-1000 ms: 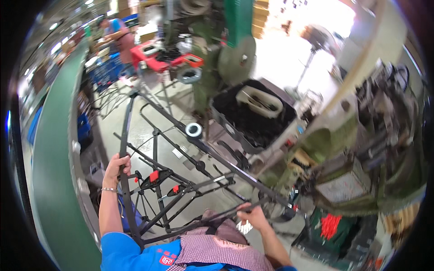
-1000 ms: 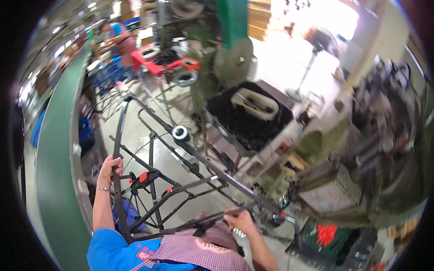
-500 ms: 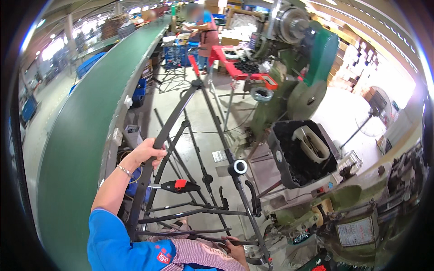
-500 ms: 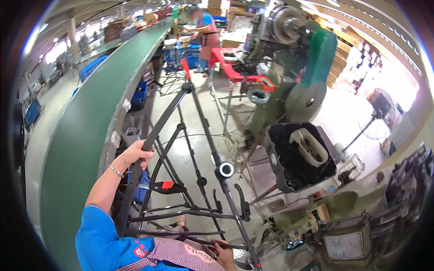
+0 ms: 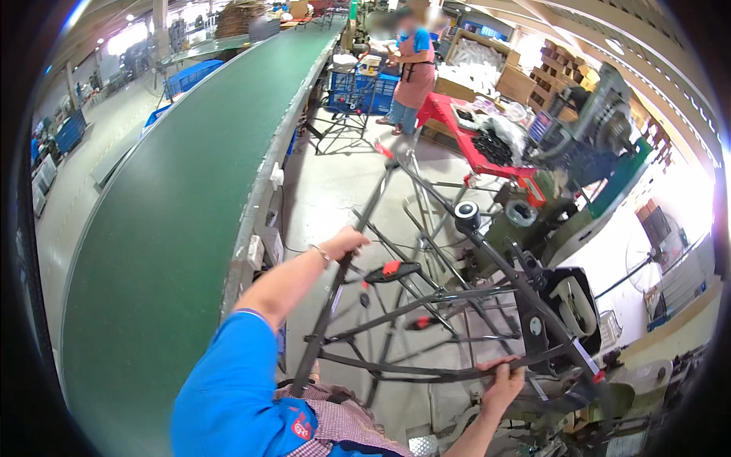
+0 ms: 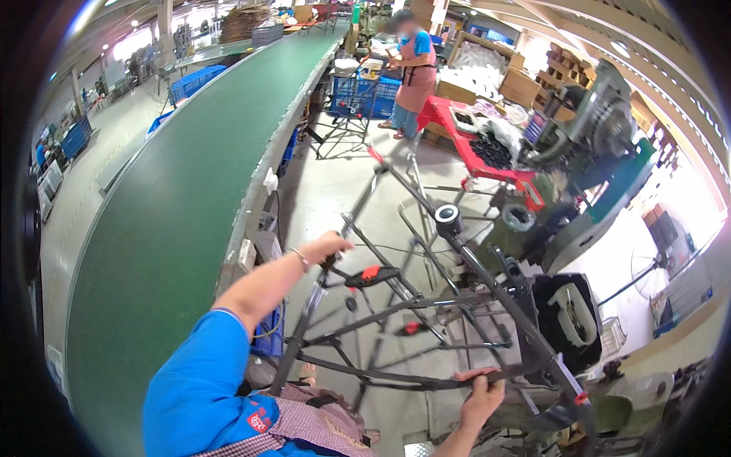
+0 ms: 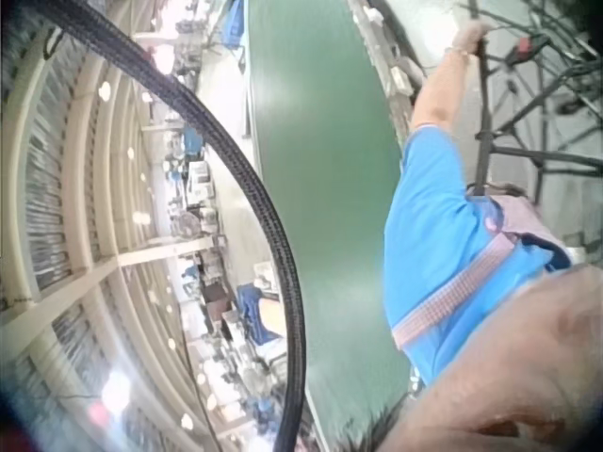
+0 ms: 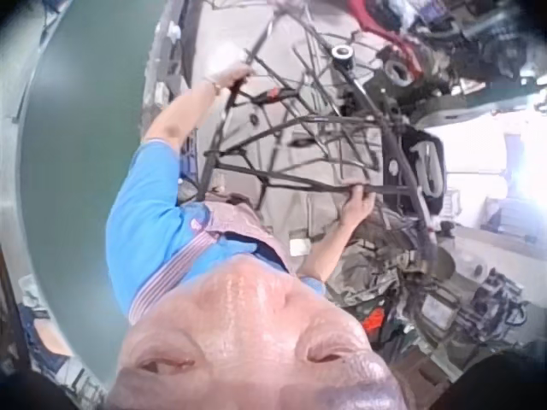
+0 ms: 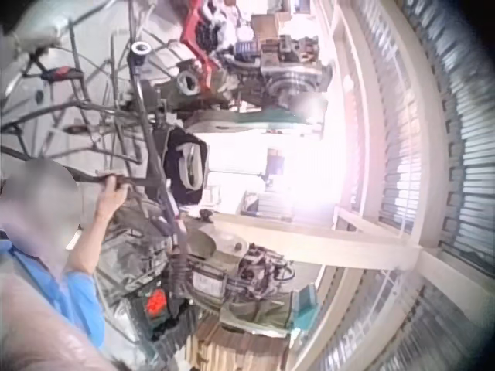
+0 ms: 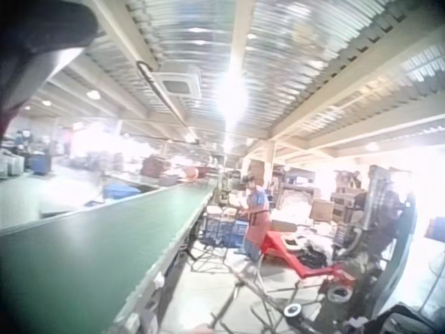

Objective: The person repeatedly picks up black plastic feet and attaches them to the legs of metal chair frames using a pneumatic press. The person handles the frames and feet by hand, positions them under the press, and activates the machine to secure the parts.

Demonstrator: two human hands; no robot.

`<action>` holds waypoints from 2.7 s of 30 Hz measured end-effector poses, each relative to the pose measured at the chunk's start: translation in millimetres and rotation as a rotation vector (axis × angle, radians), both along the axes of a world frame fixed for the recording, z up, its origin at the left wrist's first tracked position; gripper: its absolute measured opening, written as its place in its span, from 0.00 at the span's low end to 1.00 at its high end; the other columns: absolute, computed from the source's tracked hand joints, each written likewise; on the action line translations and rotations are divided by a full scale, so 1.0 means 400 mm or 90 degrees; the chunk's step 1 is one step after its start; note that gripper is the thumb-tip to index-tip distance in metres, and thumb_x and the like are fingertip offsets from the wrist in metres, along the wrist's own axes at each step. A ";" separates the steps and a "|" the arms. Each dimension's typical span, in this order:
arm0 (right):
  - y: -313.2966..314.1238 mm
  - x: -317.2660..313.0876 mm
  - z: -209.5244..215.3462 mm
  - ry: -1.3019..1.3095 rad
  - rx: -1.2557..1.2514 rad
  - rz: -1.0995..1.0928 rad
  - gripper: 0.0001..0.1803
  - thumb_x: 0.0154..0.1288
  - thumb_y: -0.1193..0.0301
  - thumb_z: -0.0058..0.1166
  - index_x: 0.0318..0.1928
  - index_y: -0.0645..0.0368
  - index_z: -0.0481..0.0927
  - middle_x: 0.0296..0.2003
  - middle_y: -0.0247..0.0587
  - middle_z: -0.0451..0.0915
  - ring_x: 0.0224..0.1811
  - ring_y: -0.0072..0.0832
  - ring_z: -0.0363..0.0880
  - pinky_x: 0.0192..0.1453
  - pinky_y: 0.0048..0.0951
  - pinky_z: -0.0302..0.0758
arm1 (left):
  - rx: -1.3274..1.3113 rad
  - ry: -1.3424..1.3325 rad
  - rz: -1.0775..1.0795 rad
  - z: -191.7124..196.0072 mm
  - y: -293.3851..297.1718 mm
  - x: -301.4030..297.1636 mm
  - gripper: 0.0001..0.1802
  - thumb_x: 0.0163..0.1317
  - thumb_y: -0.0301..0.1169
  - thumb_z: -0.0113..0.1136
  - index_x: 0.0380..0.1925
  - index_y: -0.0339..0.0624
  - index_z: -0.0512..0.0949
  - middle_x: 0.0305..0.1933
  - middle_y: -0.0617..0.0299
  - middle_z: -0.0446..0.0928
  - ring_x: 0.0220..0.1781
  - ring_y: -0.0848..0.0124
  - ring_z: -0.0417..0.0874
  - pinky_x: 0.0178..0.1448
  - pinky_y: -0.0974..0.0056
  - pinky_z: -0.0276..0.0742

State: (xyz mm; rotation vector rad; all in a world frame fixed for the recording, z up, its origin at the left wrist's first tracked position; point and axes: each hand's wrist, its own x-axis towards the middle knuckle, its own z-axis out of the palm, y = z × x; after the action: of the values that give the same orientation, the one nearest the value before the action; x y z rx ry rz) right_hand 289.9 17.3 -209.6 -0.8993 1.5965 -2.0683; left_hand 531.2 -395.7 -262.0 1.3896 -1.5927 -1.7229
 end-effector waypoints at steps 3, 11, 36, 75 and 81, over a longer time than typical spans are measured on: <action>-0.153 0.079 0.088 -0.085 -0.056 0.039 0.05 0.71 0.75 0.45 0.45 0.60 0.69 0.23 0.36 0.71 0.18 0.24 0.68 0.22 0.29 0.70 | 0.162 0.019 0.011 -0.292 -0.064 0.007 0.13 0.54 0.35 0.66 0.24 0.35 0.76 0.23 0.61 0.72 0.21 0.70 0.69 0.24 0.59 0.66; -0.460 0.109 0.160 -0.109 0.341 -0.094 0.09 0.68 0.70 0.49 0.45 0.58 0.74 0.17 0.28 0.64 0.09 0.16 0.56 0.11 0.22 0.55 | 0.170 -0.220 -0.240 -0.505 0.042 -0.055 0.17 0.55 0.30 0.64 0.43 0.33 0.78 0.28 0.55 0.78 0.24 0.66 0.78 0.24 0.61 0.75; -0.543 -0.249 -0.308 0.332 0.435 -0.637 0.08 0.60 0.73 0.52 0.39 0.60 0.78 0.37 0.47 0.79 0.42 0.47 0.76 0.50 0.44 0.72 | -0.833 0.265 -0.748 0.331 -0.264 -0.596 0.06 0.51 0.31 0.64 0.26 0.45 0.76 0.25 0.62 0.73 0.26 0.61 0.79 0.28 0.59 0.74; -0.489 0.094 0.029 -0.187 0.744 -0.968 0.17 0.52 0.70 0.67 0.21 0.63 0.70 0.16 0.29 0.69 0.19 0.15 0.61 0.21 0.24 0.58 | -0.076 0.356 -0.503 0.072 -0.799 -1.537 0.09 0.58 0.23 0.62 0.39 0.31 0.79 0.34 0.64 0.80 0.36 0.79 0.77 0.42 0.73 0.73; -0.515 0.050 -0.107 -0.241 0.727 -0.902 0.18 0.49 0.66 0.68 0.22 0.66 0.74 0.15 0.32 0.71 0.18 0.17 0.65 0.22 0.25 0.64 | -0.216 0.272 -0.535 0.076 -0.809 -1.591 0.12 0.56 0.22 0.61 0.41 0.31 0.78 0.33 0.65 0.78 0.35 0.79 0.74 0.40 0.73 0.71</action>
State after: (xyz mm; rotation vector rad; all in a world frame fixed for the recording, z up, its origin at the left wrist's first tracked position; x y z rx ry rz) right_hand 309.8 -188.7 -252.3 1.2235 2.8813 -1.0906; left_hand -105.3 -719.2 -231.5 0.1366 -2.2104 -1.8428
